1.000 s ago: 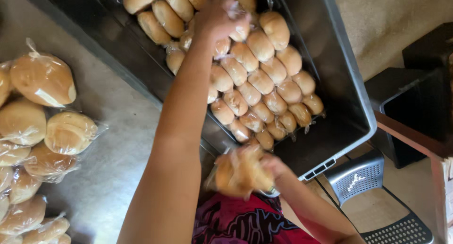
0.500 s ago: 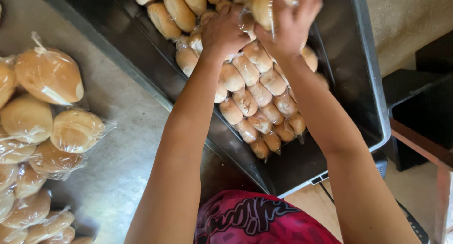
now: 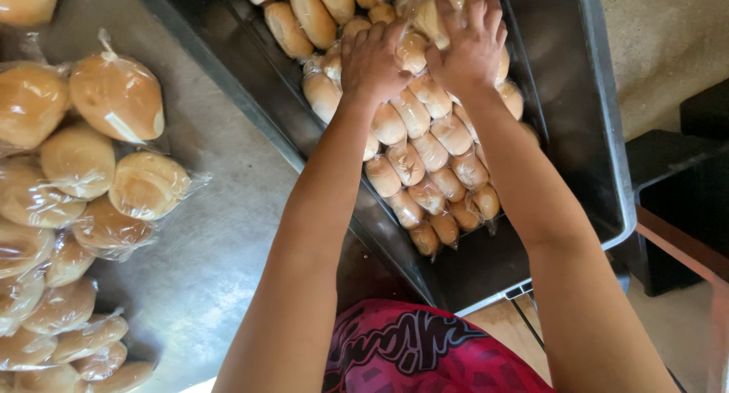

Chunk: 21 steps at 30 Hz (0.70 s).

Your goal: The person organizes packaged breads by picking them up from a metal table and packing them neatly into a plastic container by hand.

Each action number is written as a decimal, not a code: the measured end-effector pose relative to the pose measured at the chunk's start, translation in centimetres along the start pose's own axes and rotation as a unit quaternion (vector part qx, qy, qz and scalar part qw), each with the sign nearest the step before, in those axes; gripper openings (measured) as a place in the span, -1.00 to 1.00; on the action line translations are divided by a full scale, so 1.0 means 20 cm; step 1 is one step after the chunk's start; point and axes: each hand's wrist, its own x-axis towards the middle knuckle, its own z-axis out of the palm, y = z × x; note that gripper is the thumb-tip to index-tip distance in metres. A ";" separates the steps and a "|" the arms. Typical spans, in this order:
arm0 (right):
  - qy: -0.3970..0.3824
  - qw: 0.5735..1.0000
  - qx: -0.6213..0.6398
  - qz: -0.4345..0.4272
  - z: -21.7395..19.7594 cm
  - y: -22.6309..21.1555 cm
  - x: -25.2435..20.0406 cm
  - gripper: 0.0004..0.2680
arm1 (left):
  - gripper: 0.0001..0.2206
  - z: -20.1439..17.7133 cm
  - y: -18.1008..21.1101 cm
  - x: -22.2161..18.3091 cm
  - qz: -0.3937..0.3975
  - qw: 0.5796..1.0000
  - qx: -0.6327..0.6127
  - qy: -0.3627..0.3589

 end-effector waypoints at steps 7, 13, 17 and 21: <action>0.001 0.999 0.026 -0.023 -0.05 -0.02 0.00 -0.45 | -0.09 -0.16 -0.09 -0.04 -0.191 0.972 -0.117 -0.074; -0.073 0.996 0.022 0.035 -0.12 -0.12 0.11 -0.38 | 0.08 0.04 -0.02 -0.16 -0.174 0.977 0.085 -0.092; -0.120 0.989 0.007 0.090 -0.10 -0.18 0.15 -0.32 | 0.08 0.18 -0.01 -0.18 -0.176 0.977 0.121 -0.028; -0.174 0.978 -0.004 0.116 -0.09 -0.20 0.20 -0.24 | 0.06 0.14 0.01 -0.20 -0.171 0.982 0.081 -0.010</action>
